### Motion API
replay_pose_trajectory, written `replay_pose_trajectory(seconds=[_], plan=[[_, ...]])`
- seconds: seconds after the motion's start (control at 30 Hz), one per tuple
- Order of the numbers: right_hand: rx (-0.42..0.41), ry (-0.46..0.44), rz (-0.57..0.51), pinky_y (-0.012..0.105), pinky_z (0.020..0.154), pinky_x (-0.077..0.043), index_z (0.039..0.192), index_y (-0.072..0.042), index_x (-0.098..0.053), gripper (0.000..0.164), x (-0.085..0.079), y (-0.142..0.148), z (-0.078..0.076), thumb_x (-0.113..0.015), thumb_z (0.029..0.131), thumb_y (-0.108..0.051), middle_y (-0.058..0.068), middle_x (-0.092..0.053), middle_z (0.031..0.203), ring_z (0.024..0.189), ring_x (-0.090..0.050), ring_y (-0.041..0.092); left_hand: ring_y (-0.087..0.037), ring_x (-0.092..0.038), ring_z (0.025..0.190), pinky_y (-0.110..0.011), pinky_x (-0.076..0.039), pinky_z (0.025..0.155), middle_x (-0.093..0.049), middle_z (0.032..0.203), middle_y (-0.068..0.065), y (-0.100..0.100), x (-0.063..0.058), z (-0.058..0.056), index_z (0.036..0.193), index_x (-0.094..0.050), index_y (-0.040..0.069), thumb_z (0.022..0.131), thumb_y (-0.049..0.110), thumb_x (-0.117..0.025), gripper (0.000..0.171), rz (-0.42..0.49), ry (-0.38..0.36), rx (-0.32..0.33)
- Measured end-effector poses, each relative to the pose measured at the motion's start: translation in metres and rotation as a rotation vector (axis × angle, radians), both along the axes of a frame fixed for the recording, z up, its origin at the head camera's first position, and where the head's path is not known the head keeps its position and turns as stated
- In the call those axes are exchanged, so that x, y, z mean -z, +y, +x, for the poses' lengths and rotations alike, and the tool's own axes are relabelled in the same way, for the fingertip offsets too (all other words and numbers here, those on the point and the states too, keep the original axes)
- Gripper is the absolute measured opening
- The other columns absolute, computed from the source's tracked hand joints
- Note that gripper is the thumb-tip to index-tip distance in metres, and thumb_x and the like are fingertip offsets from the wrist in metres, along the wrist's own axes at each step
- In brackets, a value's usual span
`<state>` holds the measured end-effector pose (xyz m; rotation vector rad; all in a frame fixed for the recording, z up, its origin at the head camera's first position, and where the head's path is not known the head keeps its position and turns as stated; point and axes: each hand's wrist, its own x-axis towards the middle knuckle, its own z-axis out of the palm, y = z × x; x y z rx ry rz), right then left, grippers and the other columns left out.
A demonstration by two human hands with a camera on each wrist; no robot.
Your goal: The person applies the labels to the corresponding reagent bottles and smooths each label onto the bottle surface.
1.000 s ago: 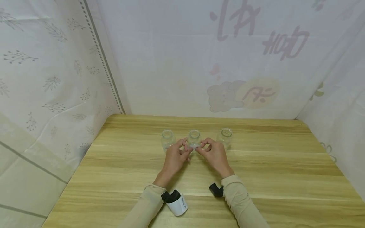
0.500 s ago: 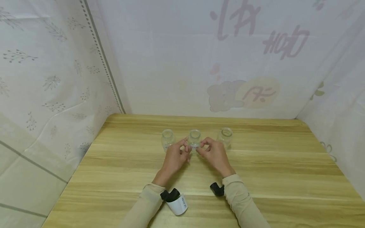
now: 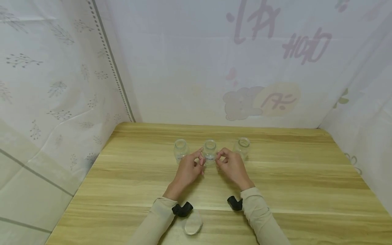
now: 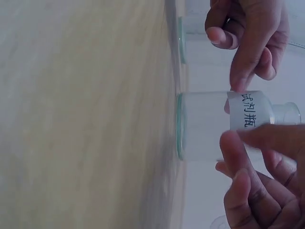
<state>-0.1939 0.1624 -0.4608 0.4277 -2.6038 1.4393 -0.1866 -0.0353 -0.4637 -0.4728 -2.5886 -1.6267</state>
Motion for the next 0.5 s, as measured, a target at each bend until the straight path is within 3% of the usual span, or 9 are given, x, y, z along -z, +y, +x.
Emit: replay_pose_trajectory(seconds=[0.07, 0.2, 0.3, 0.5], plan=[[-0.009, -0.011, -0.004, 0.023, 0.048, -0.047, 0.087, -0.007, -0.065, 0.015, -0.0006, 0.0012, -0.0002, -0.077, 0.090, 0.000, 0.018, -0.076, 0.105, 0.056, -0.067, 0.010, -0.016, -0.065, 0.047, -0.018, -0.035, 0.041, -0.056, 0.145, -0.023, -0.0003, 0.0001, -0.0005, 0.075, -0.053, 0.009, 0.097, -0.004, -0.067, 0.029, 0.004, -0.021, 0.008], [-0.031, -0.024, -0.003, 0.023, 0.046, -0.046, 0.088, -0.007, -0.064, 0.016, -0.0024, 0.0025, -0.0003, -0.080, 0.091, -0.007, 0.018, -0.077, 0.100, 0.055, -0.066, 0.012, -0.018, -0.068, 0.051, -0.019, -0.035, 0.043, -0.066, 0.133, -0.021, -0.0009, -0.0001, -0.0019, 0.082, -0.057, 0.007, 0.101, 0.007, -0.067, 0.022, 0.001, -0.035, 0.016], [-0.041, -0.039, -0.015, 0.024, 0.047, -0.047, 0.089, -0.006, -0.064, 0.016, -0.0033, 0.0028, -0.0007, -0.080, 0.091, -0.008, 0.018, -0.077, 0.100, 0.057, -0.068, 0.017, -0.019, -0.067, 0.050, -0.018, -0.034, 0.042, -0.066, 0.134, -0.021, -0.0018, -0.0004, -0.0019, 0.084, -0.055, 0.008, 0.103, 0.007, -0.065, 0.021, 0.001, -0.032, 0.020], [-0.022, -0.106, -0.041, 0.024, 0.054, -0.052, 0.092, -0.003, -0.064, 0.010, -0.0024, 0.0038, -0.0012, -0.074, 0.095, -0.003, 0.023, -0.073, 0.117, 0.064, -0.073, 0.024, -0.021, -0.069, 0.053, -0.019, -0.035, 0.042, -0.057, 0.146, -0.020, -0.0040, 0.0001, -0.0006, 0.086, -0.056, 0.007, 0.103, 0.002, -0.062, 0.019, -0.007, -0.030, 0.020]])
